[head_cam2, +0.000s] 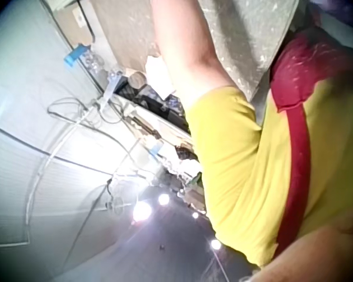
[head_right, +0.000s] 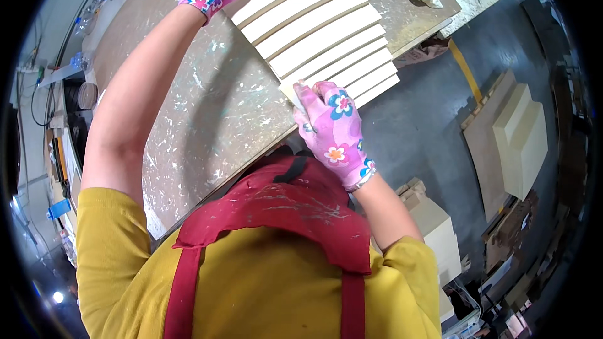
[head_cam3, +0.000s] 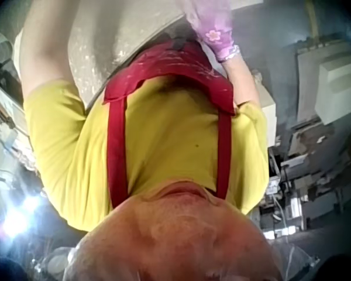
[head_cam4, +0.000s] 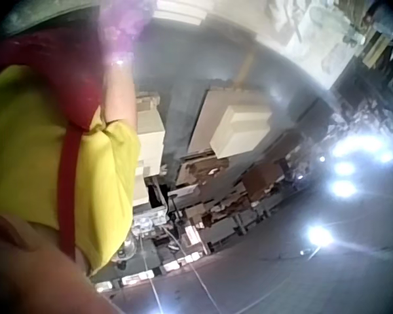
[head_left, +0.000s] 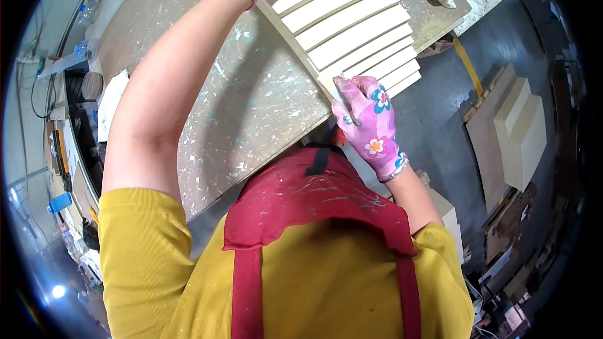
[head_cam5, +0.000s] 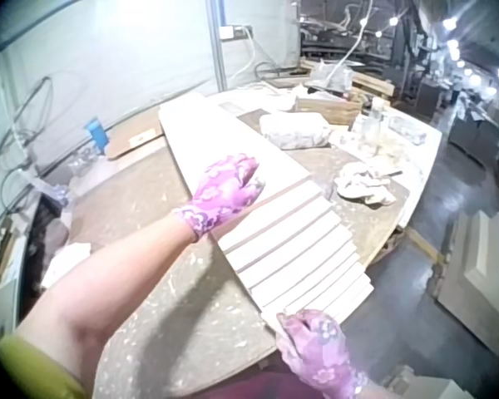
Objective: The person sands a stack of light-colored wooden boards with a sanding block, then wipes the surfaces with a cloth. They apply a paste from a small container using a putty knife and spread it across the boards, followed by further wiping and sanding. The boards remain stacked on the workbench throughout.
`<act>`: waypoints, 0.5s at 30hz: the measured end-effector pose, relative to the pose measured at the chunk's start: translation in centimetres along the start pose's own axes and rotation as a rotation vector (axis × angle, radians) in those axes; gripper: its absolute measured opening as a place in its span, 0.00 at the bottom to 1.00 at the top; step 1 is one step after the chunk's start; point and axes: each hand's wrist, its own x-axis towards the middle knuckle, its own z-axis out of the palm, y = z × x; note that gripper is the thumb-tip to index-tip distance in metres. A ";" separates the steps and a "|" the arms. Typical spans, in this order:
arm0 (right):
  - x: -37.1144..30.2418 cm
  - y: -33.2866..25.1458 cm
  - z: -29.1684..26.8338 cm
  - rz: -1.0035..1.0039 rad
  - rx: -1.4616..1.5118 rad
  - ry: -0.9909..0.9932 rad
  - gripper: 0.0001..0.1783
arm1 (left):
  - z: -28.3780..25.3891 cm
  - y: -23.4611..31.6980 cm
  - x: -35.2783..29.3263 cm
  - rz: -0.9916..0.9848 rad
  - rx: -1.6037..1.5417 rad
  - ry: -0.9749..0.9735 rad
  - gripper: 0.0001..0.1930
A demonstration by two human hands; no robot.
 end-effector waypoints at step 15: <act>2.2 7.6 -2.6 -0.071 -0.185 0.090 0.24 | -0.4 0.0 -0.5 -0.022 -0.019 0.002 0.28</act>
